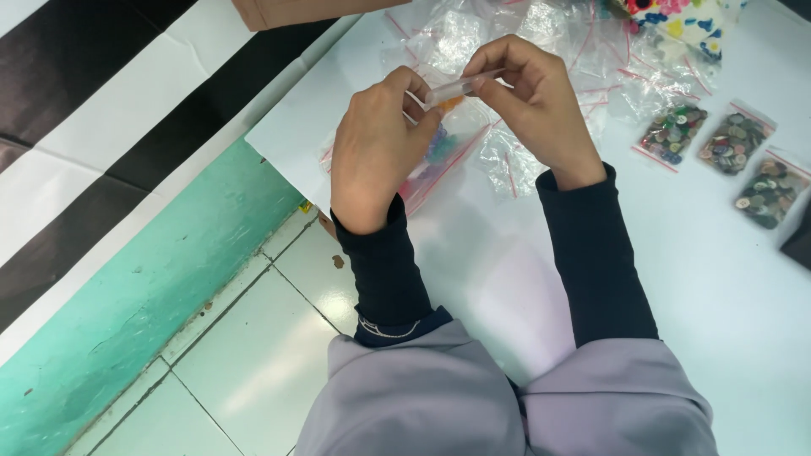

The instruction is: Sorting and packaging small colorful buttons into plastic zip bags

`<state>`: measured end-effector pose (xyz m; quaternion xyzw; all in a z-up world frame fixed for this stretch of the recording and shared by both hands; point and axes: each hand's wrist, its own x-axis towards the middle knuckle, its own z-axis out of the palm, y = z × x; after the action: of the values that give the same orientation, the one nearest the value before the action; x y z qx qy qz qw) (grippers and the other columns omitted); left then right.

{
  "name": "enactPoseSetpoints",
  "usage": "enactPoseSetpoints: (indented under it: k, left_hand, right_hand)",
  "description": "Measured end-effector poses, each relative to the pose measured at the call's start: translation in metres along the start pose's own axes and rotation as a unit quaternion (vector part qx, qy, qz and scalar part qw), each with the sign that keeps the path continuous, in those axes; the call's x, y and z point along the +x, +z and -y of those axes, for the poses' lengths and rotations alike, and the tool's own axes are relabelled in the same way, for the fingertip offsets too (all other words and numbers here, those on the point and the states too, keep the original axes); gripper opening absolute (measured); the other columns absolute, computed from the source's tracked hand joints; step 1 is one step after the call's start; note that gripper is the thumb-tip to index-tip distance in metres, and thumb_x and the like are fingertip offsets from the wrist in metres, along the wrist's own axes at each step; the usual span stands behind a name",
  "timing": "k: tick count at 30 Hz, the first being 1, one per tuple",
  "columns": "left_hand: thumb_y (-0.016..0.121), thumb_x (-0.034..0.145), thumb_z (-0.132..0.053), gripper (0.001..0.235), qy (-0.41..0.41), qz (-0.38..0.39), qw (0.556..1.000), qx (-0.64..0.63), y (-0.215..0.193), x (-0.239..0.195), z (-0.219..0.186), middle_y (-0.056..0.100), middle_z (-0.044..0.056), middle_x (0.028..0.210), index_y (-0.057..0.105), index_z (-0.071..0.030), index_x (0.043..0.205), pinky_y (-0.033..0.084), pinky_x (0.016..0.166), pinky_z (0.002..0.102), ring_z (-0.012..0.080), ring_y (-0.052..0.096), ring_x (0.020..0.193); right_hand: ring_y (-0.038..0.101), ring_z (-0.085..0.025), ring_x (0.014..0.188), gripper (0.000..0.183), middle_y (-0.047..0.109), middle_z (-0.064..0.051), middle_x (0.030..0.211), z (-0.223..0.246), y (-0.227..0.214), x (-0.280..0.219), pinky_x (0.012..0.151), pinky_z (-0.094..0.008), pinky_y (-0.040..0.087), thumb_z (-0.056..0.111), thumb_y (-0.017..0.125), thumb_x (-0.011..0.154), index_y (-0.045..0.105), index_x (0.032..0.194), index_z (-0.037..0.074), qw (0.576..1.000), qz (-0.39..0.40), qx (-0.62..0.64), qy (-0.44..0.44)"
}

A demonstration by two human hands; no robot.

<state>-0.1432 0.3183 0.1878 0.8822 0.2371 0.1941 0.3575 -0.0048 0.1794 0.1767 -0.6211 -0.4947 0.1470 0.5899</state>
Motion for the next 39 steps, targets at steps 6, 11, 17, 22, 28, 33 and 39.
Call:
enactPoseSetpoints:
  k: [6,11,17,22,28,33,39]
  left_hand:
    - [0.075,0.085,-0.015,0.012,0.016,-0.045,0.998,0.035,0.002,0.007,0.02,0.063,0.004,0.097,0.068,-0.017,0.095,0.049,0.063,0.036,0.0196,0.063,0.079]
    - [0.063,0.079,-0.008,0.009,-0.005,-0.008,1.0,0.023,0.008,0.011,0.02,0.068,-0.003,0.077,0.067,-0.016,0.081,0.049,0.057,0.033,0.0152,0.064,0.069]
    - [0.064,0.077,-0.01,0.008,-0.041,0.041,0.998,0.038,0.019,0.014,0.024,0.067,-0.006,0.071,0.065,-0.018,0.076,0.046,0.056,0.033,0.0147,0.063,0.068]
    - [0.055,0.074,-0.008,0.014,-0.035,0.046,0.997,0.047,0.019,0.015,0.024,0.068,-0.006,0.074,0.065,-0.016,0.077,0.048,0.056,0.033,0.0154,0.063,0.069]
    - [0.076,0.076,-0.014,0.013,-0.067,0.077,0.994,0.045,0.011,0.021,0.023,0.068,-0.007,0.072,0.063,-0.017,0.076,0.045,0.054,0.033,0.0138,0.061,0.063]
    - [0.069,0.071,-0.015,0.017,-0.097,0.112,0.988,0.035,0.013,0.025,0.027,0.069,-0.007,0.082,0.067,-0.019,0.088,0.047,0.057,0.031,0.0122,0.063,0.072]
    - [0.08,0.078,-0.037,0.023,-0.027,0.117,0.992,0.028,0.019,0.024,0.026,0.069,-0.007,0.078,0.067,-0.02,0.086,0.048,0.06,0.033,0.0114,0.065,0.075]
  right_hand:
    - [0.066,-0.018,0.096,0.013,0.063,-0.005,0.103,-0.012,0.011,0.006,0.09,-0.028,0.057,-0.003,0.054,0.101,0.06,0.107,0.006,0.999,0.032,-0.029,0.031]
    - [0.065,-0.017,0.098,0.016,0.065,-0.005,0.103,-0.017,0.015,0.002,0.085,-0.027,0.055,-0.004,0.049,0.099,0.06,0.105,0.007,0.995,0.036,-0.089,0.026]
    - [0.064,-0.018,0.096,0.018,0.068,-0.005,0.103,-0.023,0.013,-0.002,0.092,-0.033,0.052,-0.004,0.051,0.097,0.062,0.107,0.005,0.985,0.035,-0.171,-0.02]
    - [0.064,-0.02,0.097,0.019,0.069,-0.006,0.103,-0.021,0.011,-0.003,0.083,-0.032,0.048,-0.004,0.054,0.095,0.066,0.104,0.006,0.973,0.025,-0.224,-0.048]
    - [0.06,-0.02,0.099,0.021,0.068,-0.004,0.104,-0.019,0.01,0.0,0.083,-0.033,0.046,-0.007,0.057,0.096,0.069,0.104,0.008,0.97,0.035,-0.231,-0.058]
    - [0.064,-0.024,0.102,0.022,0.067,-0.008,0.106,-0.024,0.012,0.0,0.092,-0.035,0.05,-0.01,0.059,0.096,0.071,0.105,0.006,0.967,0.021,-0.24,-0.082]
    - [0.064,-0.023,0.103,0.021,0.066,-0.008,0.107,-0.026,0.011,-0.001,0.091,-0.034,0.049,-0.008,0.061,0.096,0.073,0.104,0.007,0.963,0.001,-0.254,-0.089]
